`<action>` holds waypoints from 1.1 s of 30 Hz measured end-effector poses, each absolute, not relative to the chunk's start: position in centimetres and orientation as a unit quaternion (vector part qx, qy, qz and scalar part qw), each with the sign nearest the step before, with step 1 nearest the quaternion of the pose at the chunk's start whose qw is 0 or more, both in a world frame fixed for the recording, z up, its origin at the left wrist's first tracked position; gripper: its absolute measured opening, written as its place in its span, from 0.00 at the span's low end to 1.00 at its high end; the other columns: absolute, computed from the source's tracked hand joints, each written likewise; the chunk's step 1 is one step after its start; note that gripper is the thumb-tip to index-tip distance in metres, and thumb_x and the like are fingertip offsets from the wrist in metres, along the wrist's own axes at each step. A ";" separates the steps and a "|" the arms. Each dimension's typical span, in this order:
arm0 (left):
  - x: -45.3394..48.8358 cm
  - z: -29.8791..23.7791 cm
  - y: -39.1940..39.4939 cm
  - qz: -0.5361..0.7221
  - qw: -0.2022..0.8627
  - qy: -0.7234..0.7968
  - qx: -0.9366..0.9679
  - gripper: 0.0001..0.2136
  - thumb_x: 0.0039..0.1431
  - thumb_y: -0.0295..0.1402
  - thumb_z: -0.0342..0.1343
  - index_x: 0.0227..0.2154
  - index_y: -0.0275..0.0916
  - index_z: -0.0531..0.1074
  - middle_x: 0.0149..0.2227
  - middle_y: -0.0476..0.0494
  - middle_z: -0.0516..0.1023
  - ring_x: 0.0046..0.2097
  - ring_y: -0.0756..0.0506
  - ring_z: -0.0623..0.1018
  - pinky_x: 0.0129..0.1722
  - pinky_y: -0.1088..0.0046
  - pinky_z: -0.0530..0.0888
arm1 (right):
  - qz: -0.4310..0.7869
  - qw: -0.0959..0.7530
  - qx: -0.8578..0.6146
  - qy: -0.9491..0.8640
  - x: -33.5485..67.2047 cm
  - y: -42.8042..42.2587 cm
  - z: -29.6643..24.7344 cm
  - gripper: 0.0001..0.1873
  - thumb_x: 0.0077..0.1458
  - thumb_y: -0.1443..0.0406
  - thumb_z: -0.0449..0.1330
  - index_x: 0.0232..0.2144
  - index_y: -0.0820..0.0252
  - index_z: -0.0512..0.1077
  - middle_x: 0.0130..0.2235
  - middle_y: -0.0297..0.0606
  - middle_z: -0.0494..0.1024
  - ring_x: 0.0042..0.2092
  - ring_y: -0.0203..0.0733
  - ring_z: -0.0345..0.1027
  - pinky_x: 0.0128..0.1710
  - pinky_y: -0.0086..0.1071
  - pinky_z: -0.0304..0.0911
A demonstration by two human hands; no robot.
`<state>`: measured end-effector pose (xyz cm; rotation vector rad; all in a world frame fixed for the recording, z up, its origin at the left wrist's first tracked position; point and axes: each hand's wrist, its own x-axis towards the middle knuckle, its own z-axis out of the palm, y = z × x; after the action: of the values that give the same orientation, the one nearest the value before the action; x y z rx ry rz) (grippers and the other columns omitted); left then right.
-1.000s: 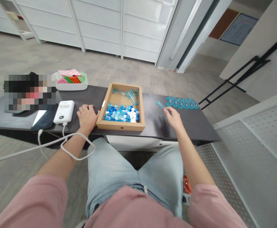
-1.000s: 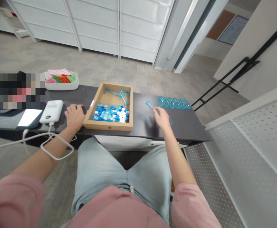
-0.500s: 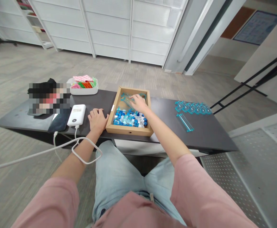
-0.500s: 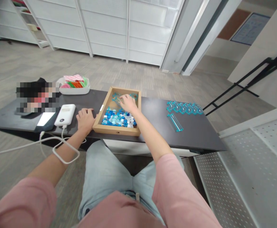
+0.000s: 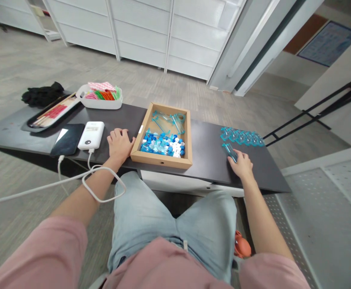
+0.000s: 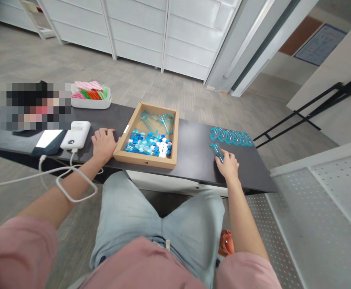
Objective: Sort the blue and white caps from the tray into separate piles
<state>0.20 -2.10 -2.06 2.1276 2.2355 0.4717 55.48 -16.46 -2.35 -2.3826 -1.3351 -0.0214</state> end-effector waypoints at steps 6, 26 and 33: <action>0.2 -2.1 -2.0 0.153 0.007 0.720 0.677 0.27 0.76 0.41 0.52 0.70 0.31 0.75 0.72 0.14 0.74 0.71 0.19 0.71 0.69 0.40 0.70 | 0.024 0.318 -0.797 -0.513 54.1 -17.3 -3.4 0.26 0.68 0.46 0.53 0.58 0.48 0.78 0.61 0.67 0.79 0.68 0.80 0.72 0.70 0.71 0.67; 0.3 -1.3 -2.3 0.140 0.016 0.729 0.670 0.27 0.77 0.42 0.52 0.70 0.32 0.75 0.72 0.13 0.72 0.73 0.19 0.71 0.71 0.41 0.69 | 0.032 0.169 -0.661 -0.730 30.6 -10.3 4.2 0.31 0.85 0.43 0.54 0.59 0.57 0.86 0.67 0.57 0.81 0.62 0.66 0.78 0.66 0.57 0.70; 0.2 -1.1 -2.4 0.121 0.023 0.728 0.675 0.30 0.79 0.42 0.49 0.73 0.26 0.72 0.73 0.11 0.69 0.73 0.19 0.68 0.72 0.39 0.67 | 0.003 0.180 -0.691 -0.700 38.6 -12.1 2.4 0.23 0.85 0.49 0.56 0.60 0.50 0.86 0.61 0.50 0.84 0.64 0.62 0.74 0.64 0.52 0.69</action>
<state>0.17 -2.43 -1.13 2.0900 2.2534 0.3755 38.57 -12.12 2.37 -1.9524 -1.9774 0.0075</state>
